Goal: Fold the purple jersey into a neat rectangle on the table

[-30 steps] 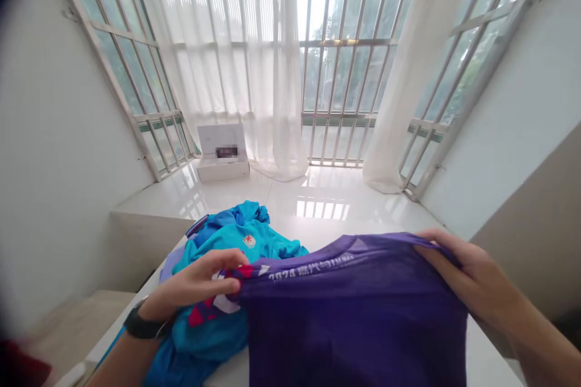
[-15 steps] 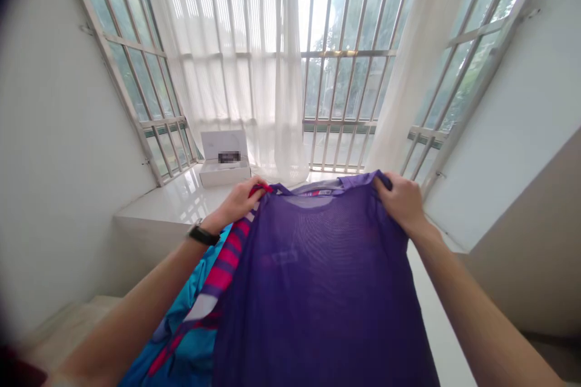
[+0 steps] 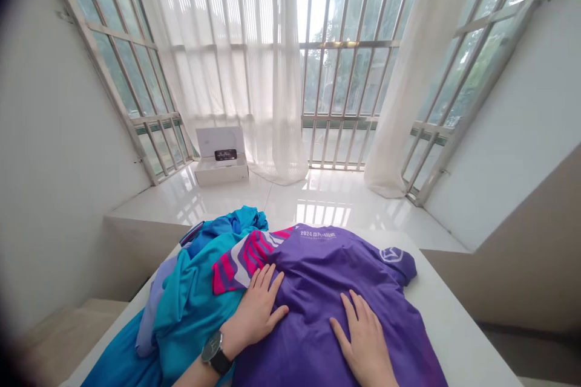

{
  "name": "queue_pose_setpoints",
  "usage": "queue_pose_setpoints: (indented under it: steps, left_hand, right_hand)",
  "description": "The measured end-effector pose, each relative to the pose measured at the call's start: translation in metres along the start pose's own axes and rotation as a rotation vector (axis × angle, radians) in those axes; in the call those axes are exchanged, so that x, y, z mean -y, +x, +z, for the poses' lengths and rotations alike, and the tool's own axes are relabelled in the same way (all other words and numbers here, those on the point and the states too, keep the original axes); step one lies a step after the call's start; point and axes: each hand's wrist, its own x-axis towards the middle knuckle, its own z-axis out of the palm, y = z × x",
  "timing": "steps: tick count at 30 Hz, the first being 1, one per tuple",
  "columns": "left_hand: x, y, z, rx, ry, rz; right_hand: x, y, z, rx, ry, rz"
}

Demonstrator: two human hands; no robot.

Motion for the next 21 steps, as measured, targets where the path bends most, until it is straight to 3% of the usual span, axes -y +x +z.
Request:
queue_pose_setpoints:
  steps: [5,10,12,16,18,21]
  left_hand:
    - [0.001,0.004,-0.001,-0.04,0.02,0.02]
    - [-0.011,-0.031,-0.001,-0.22,-0.062,0.064]
    - [-0.013,-0.052,-0.003,-0.292,-0.154,0.016]
    - [-0.005,-0.081,-0.015,-0.36,-0.375,-0.21]
    - [0.004,-0.087,-0.024,-0.338,-0.496,-0.298]
    - [0.016,-0.086,-0.032,-0.244,-0.717,-0.311]
  right_hand:
    - [0.007,0.002,0.005,-0.031,-0.136,-0.012]
    - [0.003,0.002,0.009,-0.044,-0.122,-0.028]
    - [0.0,0.002,0.012,-0.066,-0.084,-0.033]
    - [-0.002,0.006,0.013,-0.113,0.101,-0.022]
    - [-0.006,0.007,0.007,-0.155,0.243,0.008]
    - [-0.026,0.001,-0.006,-0.27,0.34,0.135]
